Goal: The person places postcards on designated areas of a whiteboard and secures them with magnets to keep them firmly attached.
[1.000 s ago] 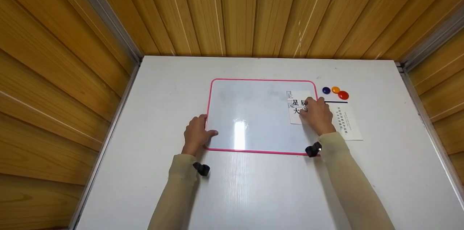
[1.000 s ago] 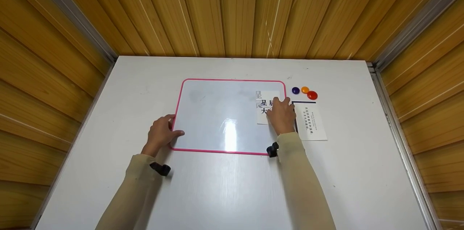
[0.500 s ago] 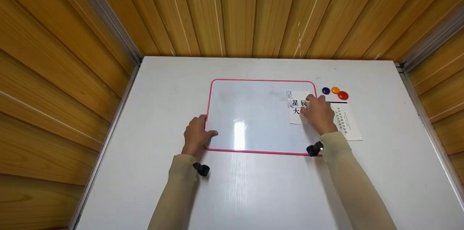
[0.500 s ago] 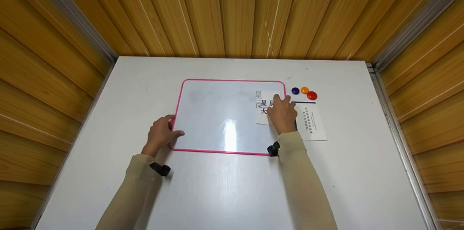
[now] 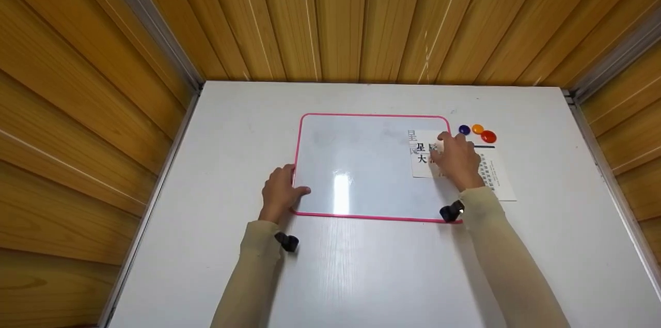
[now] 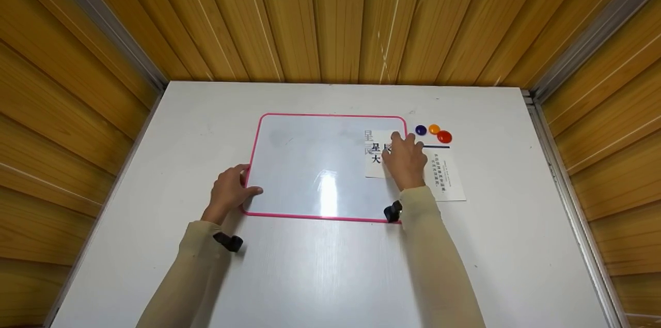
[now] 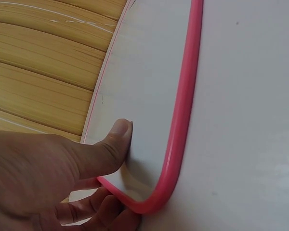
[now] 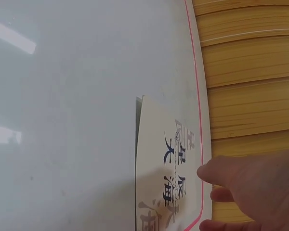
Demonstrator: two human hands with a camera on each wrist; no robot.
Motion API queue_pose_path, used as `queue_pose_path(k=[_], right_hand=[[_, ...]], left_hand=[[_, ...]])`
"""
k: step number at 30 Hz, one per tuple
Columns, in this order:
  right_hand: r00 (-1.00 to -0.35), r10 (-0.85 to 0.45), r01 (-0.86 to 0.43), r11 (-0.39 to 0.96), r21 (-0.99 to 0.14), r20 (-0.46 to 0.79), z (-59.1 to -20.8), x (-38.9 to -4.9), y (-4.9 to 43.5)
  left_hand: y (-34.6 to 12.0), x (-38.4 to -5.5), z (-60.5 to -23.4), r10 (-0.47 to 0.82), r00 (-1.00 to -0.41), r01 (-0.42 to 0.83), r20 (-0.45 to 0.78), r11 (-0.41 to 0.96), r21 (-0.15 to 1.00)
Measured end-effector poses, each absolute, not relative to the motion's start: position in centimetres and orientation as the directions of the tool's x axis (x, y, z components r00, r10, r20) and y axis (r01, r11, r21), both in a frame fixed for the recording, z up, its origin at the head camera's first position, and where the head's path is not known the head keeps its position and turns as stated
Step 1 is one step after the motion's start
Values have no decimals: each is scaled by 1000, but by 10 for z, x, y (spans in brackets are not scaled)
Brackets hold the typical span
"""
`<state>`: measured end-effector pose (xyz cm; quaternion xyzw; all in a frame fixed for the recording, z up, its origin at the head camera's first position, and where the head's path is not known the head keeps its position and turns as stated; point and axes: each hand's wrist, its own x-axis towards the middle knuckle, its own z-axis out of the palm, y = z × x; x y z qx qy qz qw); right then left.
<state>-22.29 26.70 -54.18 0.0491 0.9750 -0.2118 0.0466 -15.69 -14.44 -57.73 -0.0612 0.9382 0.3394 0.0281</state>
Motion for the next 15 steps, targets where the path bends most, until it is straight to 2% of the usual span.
queue_pose_path(k=[5, 15], right_hand=[[-992, 90, 118, 903, -414, -85, -540, -227, 275], [-999, 35, 36, 867, -496, -11, -539, -235, 295]], left_hand=[[-144, -157, -578, -99, -990, -141, -102, 758, 636], [-144, -157, -578, -102, -989, -147, -107, 747, 648]])
